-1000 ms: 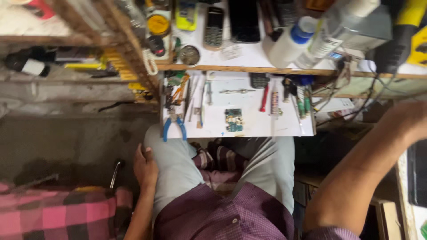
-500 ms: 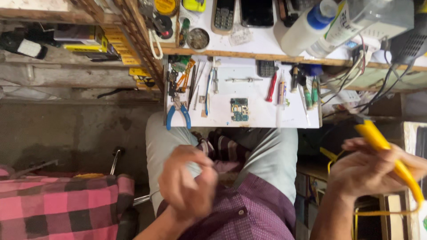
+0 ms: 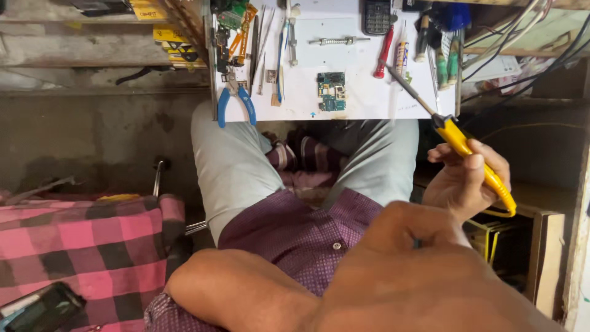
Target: The person holds a small circuit board on their lap and uses a hot air gun to heat it while steadying and positioning components with tweezers. They then set the board on the workbench and solder it using a soldering iron.
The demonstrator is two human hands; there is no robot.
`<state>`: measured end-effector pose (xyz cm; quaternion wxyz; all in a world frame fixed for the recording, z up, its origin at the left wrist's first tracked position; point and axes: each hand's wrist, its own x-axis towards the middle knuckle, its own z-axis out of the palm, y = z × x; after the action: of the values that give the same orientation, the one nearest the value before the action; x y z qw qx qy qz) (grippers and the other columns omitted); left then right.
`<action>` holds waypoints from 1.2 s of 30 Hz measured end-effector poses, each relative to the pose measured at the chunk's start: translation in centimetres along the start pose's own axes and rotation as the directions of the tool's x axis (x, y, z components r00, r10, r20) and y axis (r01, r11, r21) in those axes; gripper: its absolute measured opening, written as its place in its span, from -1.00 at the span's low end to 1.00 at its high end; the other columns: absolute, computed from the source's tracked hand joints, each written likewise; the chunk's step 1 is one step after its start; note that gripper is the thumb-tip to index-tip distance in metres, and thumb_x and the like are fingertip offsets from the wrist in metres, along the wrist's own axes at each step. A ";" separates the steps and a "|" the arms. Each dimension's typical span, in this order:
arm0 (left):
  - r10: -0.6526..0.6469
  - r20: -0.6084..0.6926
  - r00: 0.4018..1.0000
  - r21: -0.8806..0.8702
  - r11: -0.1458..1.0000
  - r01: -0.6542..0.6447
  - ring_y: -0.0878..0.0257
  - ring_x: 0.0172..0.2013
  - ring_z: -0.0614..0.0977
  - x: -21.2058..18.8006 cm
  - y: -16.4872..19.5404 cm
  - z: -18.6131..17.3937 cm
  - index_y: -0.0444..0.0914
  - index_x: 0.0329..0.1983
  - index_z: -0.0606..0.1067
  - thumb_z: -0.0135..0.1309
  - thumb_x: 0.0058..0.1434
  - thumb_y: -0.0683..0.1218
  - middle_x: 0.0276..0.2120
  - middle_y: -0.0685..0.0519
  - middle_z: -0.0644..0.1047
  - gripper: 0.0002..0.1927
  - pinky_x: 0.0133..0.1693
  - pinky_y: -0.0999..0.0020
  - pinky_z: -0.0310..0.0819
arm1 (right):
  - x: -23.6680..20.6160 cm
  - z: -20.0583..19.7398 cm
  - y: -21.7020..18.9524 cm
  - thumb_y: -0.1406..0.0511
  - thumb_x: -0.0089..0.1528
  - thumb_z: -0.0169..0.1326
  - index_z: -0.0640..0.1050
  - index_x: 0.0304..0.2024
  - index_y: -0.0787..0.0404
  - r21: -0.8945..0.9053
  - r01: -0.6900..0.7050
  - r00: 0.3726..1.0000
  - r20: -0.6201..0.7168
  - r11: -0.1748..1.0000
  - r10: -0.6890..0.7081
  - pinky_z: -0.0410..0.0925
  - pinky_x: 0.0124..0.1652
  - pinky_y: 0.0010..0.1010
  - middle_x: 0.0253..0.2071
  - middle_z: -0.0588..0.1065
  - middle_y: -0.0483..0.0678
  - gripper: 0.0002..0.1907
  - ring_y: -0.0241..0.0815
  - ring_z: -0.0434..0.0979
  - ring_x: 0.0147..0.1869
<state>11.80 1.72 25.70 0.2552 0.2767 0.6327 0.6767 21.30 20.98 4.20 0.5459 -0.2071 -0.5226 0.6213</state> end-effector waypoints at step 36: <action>0.036 -0.288 0.957 0.847 0.476 0.237 -0.15 -0.36 0.65 18.2 -16.2 -16.1 -0.21 -0.39 0.66 0.30 0.12 0.03 -0.45 -0.14 0.63 -0.79 -0.27 0.00 0.52 | 1.6 4.4 0.4 0.59 0.34 0.25 0.44 0.03 0.34 -0.069 -0.005 0.996 0.091 0.998 0.011 0.56 0.02 -0.20 0.01 0.50 0.17 -0.70 -0.01 0.63 0.06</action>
<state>-12.56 4.00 9.73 0.0313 0.2362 0.9316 0.2746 17.00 20.58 5.92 0.5114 -0.1995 -0.5673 0.6139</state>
